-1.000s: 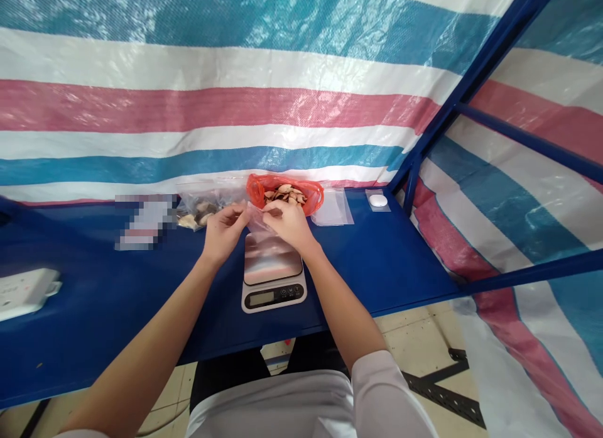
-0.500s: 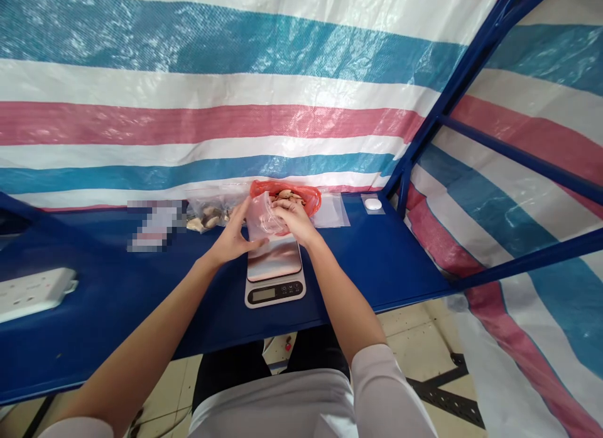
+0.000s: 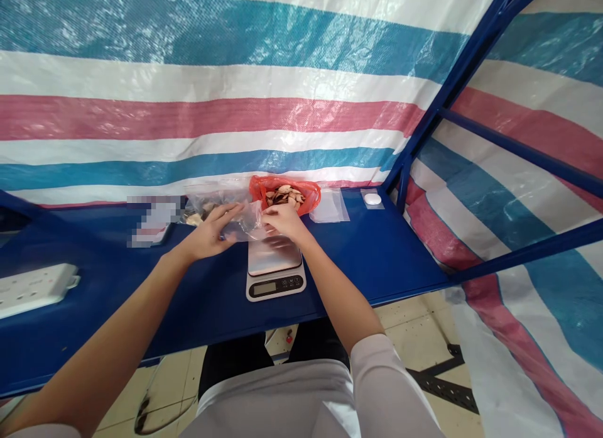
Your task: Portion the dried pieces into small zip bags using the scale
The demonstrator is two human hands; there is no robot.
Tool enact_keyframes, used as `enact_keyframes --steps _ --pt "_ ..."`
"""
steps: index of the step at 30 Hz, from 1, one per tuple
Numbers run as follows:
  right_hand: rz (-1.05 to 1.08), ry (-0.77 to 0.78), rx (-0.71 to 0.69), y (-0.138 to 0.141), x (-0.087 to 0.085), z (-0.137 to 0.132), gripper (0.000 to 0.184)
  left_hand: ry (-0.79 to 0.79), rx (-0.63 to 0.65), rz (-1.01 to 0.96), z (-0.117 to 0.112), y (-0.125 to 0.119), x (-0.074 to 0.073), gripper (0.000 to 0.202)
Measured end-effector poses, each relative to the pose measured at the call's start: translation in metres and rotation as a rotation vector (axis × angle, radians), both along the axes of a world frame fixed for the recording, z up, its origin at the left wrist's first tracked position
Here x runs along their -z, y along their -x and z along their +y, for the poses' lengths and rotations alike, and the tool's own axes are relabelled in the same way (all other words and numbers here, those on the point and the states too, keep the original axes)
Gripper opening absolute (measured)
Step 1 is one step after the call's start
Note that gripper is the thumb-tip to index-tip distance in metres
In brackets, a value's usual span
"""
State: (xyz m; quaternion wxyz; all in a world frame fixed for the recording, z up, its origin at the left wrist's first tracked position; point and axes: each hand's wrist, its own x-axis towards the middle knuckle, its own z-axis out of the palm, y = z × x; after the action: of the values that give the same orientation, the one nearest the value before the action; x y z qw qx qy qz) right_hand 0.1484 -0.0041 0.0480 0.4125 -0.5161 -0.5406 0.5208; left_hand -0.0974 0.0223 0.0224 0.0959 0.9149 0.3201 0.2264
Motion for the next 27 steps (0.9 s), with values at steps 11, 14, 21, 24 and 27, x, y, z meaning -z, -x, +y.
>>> enact_keyframes --steps 11,14,21,24,27 --pt "-0.161 -0.074 -0.017 0.0 0.009 -0.002 0.011 0.131 -0.018 -0.065 -0.016 -0.018 0.01 0.108" --pt "-0.193 -0.106 -0.033 -0.002 0.007 -0.001 0.01 0.137 -0.014 -0.111 -0.013 -0.034 0.011 0.117" --pt "-0.18 -0.14 -0.053 -0.011 0.005 0.001 0.011 0.158 -0.05 -0.177 -0.006 -0.06 0.008 0.127" --pt "-0.166 -0.158 -0.051 -0.014 0.005 0.001 0.012 0.14 -0.077 -0.211 -0.009 -0.067 0.008 0.128" --pt "-0.185 -0.193 -0.046 -0.018 0.005 0.001 0.009 0.123 -0.136 -0.268 -0.014 -0.071 0.007 0.113"
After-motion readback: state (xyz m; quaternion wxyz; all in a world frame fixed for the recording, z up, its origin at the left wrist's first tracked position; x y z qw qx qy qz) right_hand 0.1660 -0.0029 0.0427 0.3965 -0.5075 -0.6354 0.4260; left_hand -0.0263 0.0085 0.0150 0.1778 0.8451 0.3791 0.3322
